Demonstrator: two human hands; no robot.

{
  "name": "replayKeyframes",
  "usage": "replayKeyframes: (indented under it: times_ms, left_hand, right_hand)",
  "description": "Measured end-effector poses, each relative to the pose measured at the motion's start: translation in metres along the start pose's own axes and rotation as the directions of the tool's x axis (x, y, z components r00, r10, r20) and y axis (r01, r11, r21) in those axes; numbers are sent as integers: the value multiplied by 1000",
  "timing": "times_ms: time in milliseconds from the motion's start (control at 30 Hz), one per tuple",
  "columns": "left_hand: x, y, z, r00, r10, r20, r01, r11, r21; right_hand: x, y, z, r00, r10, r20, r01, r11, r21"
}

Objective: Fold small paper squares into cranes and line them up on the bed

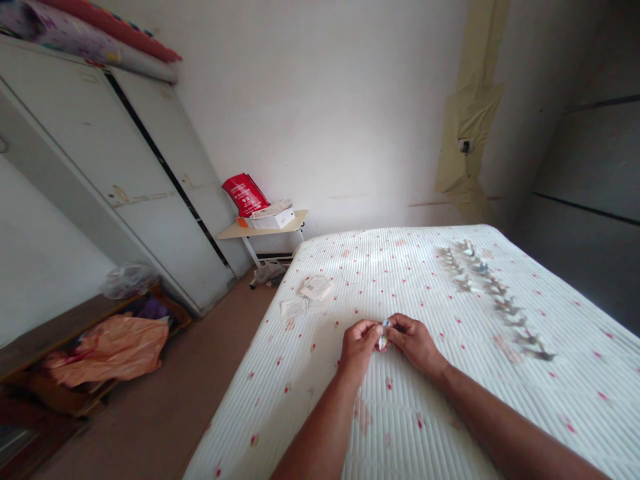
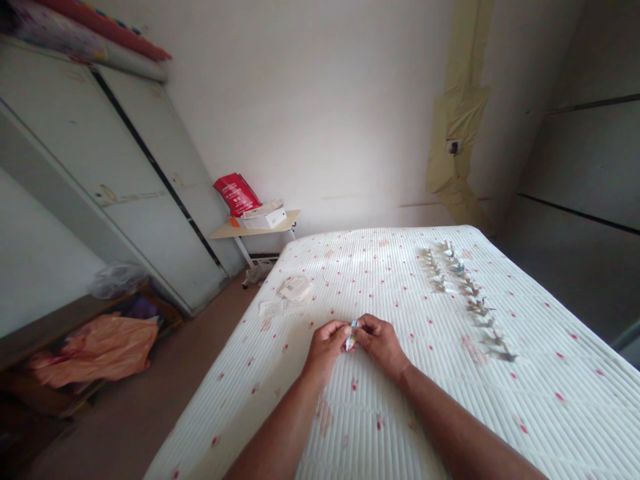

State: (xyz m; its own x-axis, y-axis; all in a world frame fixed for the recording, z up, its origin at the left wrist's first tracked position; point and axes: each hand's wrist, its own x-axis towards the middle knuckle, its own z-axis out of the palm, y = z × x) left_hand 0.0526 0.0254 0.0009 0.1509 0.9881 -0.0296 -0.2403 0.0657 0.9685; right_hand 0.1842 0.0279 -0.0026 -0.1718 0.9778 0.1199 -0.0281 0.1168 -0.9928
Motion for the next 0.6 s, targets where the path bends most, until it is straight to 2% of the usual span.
replayKeyframes:
  times_ms: [133,433,600]
  left_hand:
    - [-1,2,1,999,10,-31,-9,999,32]
    - [-3,3,4,999,37,-23,-34,995,98]
    - [-2,0,5,997,37,-66,-26,987,160]
  right_hand:
    - [-2,-6,-2,999,48,25,-48,999,-19]
    - [-3,-5,1,999,28,-18,-30,997,-77]
    - [-3,-1,2,1000,16,-13,-17,991,-131]
